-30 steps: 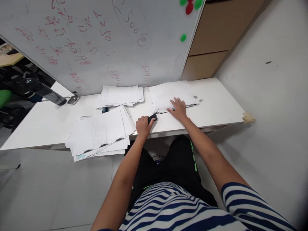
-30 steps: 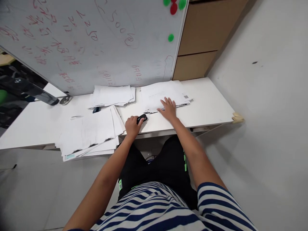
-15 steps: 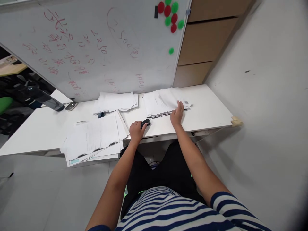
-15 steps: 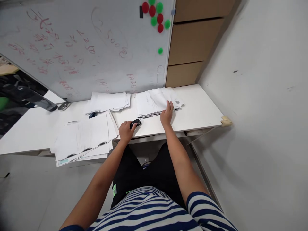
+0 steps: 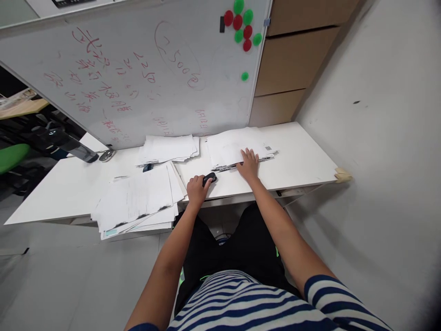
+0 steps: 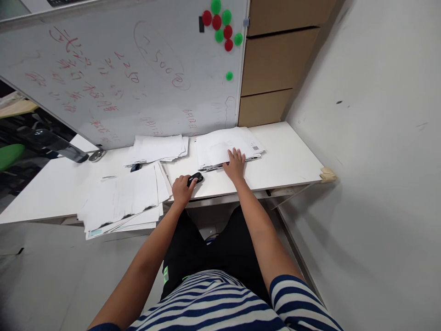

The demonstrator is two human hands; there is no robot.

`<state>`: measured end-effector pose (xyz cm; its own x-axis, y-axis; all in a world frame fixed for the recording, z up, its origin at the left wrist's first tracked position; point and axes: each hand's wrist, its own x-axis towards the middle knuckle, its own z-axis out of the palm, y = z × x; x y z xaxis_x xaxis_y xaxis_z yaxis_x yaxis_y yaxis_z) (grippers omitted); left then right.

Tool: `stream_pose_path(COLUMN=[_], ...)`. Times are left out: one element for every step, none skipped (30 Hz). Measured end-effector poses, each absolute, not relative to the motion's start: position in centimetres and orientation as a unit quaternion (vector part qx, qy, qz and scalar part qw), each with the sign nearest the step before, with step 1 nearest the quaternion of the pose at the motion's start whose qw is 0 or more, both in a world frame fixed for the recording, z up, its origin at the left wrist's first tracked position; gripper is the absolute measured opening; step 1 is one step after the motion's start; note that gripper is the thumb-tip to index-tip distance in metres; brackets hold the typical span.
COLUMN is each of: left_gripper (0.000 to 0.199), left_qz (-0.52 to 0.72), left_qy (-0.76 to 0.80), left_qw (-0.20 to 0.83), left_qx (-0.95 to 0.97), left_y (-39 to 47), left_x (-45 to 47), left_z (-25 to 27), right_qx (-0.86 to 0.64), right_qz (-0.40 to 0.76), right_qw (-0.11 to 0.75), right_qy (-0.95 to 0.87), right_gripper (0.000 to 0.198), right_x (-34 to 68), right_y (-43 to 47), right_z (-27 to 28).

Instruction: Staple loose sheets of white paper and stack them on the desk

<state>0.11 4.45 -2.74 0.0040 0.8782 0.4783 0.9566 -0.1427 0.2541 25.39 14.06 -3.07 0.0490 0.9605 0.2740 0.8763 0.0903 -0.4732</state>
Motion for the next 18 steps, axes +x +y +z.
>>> stream_pose_path(left_gripper=[0.046, 0.046, 0.046, 0.046, 0.046, 0.046, 0.046, 0.046, 0.047, 0.047, 0.048, 0.048, 0.048, 0.048, 0.048, 0.048, 0.048, 0.048], left_qz=[-0.274, -0.275, -0.275, -0.275, -0.274, -0.273, -0.271, -0.271, -0.271, -0.272, -0.273, -0.275, -0.276, -0.276, -0.276, -0.277, -0.277, -0.276], left_qy=[-0.650, -0.650, -0.650, -0.651, -0.653, -0.654, -0.655, -0.655, -0.655, -0.654, -0.653, -0.652, -0.653, -0.654, -0.655, -0.655, -0.655, -0.655], left_qw=[0.072, 0.072, 0.072, 0.072, 0.072, 0.073, 0.074, 0.075, 0.077, 0.078, 0.078, 0.076, 0.073, 0.070, 0.066, 0.063, 0.061, 0.060], left_qx=[-0.705, -0.705, -0.704, -0.703, -0.702, -0.702, -0.701, -0.701, -0.701, -0.702, -0.702, -0.703, -0.702, -0.701, -0.700, -0.700, -0.700, -0.701], left_y=[4.5, 4.5, 4.4, 4.4, 4.4, 4.4, 4.4, 4.4, 4.4, 4.5, 4.5, 4.5, 4.5, 4.5, 4.5, 4.5, 4.5, 4.5], left_x=[0.1, 0.1, 0.1, 0.2, 0.2, 0.2, 0.2, 0.2, 0.2, 0.2, 0.2, 0.2, 0.2, 0.2, 0.2, 0.2, 0.2, 0.2], left_z=[-2.7, -2.7, -2.7, -2.7, -2.6, -2.6, -2.5, -2.5, -2.5, -2.6, -2.6, -2.6, -2.7, -2.7, -2.7, -2.7, -2.7, -2.7], right_qx=[-0.680, -0.691, -0.702, -0.714, -0.725, -0.736, -0.745, -0.751, -0.757, -0.759, -0.760, -0.759, -0.758, -0.757, -0.755, -0.752, -0.750, -0.746], right_qz=[0.081, 0.085, 0.088, 0.090, 0.093, 0.097, 0.100, 0.103, 0.106, 0.107, 0.105, 0.101, 0.095, 0.090, 0.084, 0.079, 0.076, 0.073], right_qw=[0.275, 0.277, 0.280, 0.283, 0.282, 0.279, 0.271, 0.261, 0.248, 0.235, 0.224, 0.217, 0.213, 0.212, 0.215, 0.223, 0.235, 0.252], right_qy=[-0.675, -0.663, -0.649, -0.634, -0.621, -0.609, -0.602, -0.597, -0.596, -0.597, -0.601, -0.605, -0.609, -0.612, -0.614, -0.615, -0.614, -0.613], right_gripper=[0.065, 0.065, 0.065, 0.064, 0.064, 0.064, 0.063, 0.062, 0.061, 0.060, 0.059, 0.058, 0.058, 0.058, 0.058, 0.058, 0.057, 0.055], right_x=[25.4, 25.4, 25.4, 25.4, 25.4, 25.4, 25.4, 25.4, 25.4, 25.4, 25.3, 25.2, 25.0, 24.9, 24.8, 24.7, 24.6, 24.6], right_y=[14.2, 14.4, 14.7, 14.9, 15.2, 15.5, 15.8, 16.1, 16.2, 16.3, 16.3, 16.1, 15.9, 15.7, 15.4, 15.2, 15.1, 15.0], right_z=[-3.1, -3.0, -2.9, -2.7, -2.5, -2.1, -1.7, -1.3, -0.9, -0.6, -0.4, -0.4, -0.4, -0.6, -0.8, -1.0, -1.3, -1.5])
